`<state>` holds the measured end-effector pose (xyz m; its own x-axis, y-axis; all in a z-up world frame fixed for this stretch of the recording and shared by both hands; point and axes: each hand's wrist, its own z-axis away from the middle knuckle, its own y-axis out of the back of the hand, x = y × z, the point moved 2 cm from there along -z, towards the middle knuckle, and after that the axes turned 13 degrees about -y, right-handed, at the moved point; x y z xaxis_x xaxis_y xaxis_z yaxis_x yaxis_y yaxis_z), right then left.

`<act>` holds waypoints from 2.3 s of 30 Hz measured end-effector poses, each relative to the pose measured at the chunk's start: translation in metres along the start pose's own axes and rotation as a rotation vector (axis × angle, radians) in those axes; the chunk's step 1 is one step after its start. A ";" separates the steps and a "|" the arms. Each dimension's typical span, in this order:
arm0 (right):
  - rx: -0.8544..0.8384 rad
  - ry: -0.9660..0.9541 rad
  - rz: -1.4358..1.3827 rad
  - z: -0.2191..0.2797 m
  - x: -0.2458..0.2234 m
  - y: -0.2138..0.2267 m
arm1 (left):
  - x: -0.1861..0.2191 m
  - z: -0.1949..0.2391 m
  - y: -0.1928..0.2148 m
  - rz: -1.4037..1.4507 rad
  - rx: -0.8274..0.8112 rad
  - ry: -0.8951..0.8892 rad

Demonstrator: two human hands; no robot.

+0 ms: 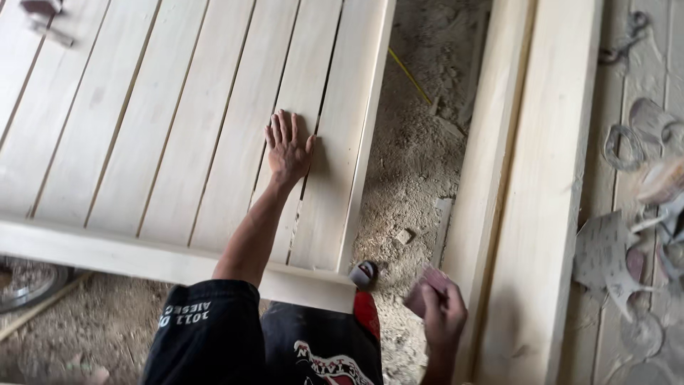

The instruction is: The person sands the edges and surfaces of a wooden slatted structure using a sanding block. They work on the frame and individual slats, moving along the length of the furniture piece to smooth the wood.

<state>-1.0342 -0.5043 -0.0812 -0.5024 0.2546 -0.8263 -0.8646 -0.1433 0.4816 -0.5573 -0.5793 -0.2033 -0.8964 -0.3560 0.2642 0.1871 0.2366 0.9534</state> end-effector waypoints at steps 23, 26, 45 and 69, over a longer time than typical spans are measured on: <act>-0.745 0.247 0.462 -0.184 -0.161 -0.262 | 0.054 0.065 0.036 0.080 -0.297 0.149; -0.719 0.156 0.542 -0.213 -0.184 -0.301 | 0.045 0.064 0.033 0.130 -0.310 0.141; -0.990 0.052 0.773 -0.261 -0.210 -0.354 | 0.131 0.018 0.024 0.235 0.461 0.577; -1.506 1.782 0.411 -0.371 -0.274 -0.400 | 0.135 -0.050 0.001 -0.067 0.613 0.777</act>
<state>-0.5528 -0.8714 -0.1559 0.6134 -0.5885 -0.5268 0.2518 -0.4865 0.8366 -0.6581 -0.6723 -0.1590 -0.3436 -0.8279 0.4432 -0.2909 0.5426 0.7880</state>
